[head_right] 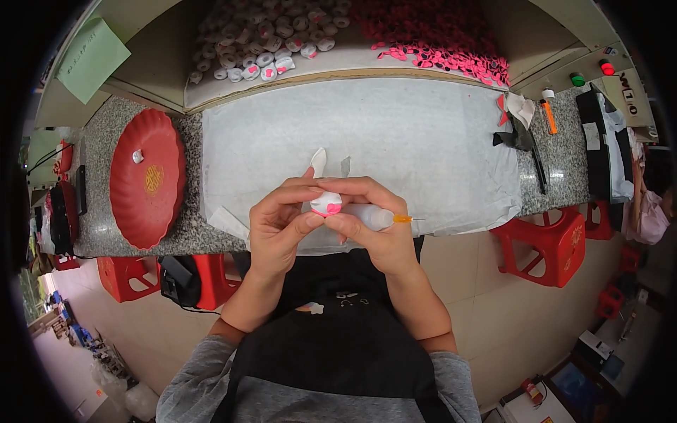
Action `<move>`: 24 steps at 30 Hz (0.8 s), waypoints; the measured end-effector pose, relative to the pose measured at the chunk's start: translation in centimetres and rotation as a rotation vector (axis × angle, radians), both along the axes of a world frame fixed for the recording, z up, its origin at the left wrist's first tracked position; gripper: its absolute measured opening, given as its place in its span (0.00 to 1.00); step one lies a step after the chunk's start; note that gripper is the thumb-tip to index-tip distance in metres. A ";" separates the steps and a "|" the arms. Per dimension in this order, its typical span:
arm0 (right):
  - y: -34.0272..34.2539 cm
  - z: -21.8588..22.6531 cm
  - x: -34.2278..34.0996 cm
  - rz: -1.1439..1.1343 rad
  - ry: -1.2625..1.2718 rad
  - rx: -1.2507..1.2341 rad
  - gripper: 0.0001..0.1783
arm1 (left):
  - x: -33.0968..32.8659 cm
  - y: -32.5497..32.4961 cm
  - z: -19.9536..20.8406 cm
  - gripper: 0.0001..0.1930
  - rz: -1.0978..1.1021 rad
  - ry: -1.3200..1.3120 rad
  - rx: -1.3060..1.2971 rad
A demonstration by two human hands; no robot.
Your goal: Trimming toy components with a knife and applying adhesive using a squeeze bottle on a factory assembly line.
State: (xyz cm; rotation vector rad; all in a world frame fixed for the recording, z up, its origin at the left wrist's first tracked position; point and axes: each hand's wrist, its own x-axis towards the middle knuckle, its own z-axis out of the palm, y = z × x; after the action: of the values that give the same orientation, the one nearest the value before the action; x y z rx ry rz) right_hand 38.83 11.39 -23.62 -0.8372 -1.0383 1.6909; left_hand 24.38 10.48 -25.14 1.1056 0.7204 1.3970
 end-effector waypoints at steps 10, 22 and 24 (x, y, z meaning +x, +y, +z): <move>0.0 0.0 0.2 -0.038 -0.047 0.076 0.18 | 0.2 0.1 -0.2 0.12 -0.043 -0.012 -0.033; -0.4 -0.7 0.2 -0.159 -0.078 0.072 0.15 | 1.2 0.1 -0.4 0.11 -0.085 -0.133 -0.056; -0.4 -0.5 -0.2 -0.160 -0.034 0.083 0.15 | 0.7 -0.2 -0.4 0.10 -0.035 -0.091 -0.077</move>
State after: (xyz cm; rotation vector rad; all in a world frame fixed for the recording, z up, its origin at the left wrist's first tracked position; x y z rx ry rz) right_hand 38.68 11.01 -24.11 -0.8736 -1.0296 1.4941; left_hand 25.11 10.26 -25.57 0.9839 0.6802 1.3699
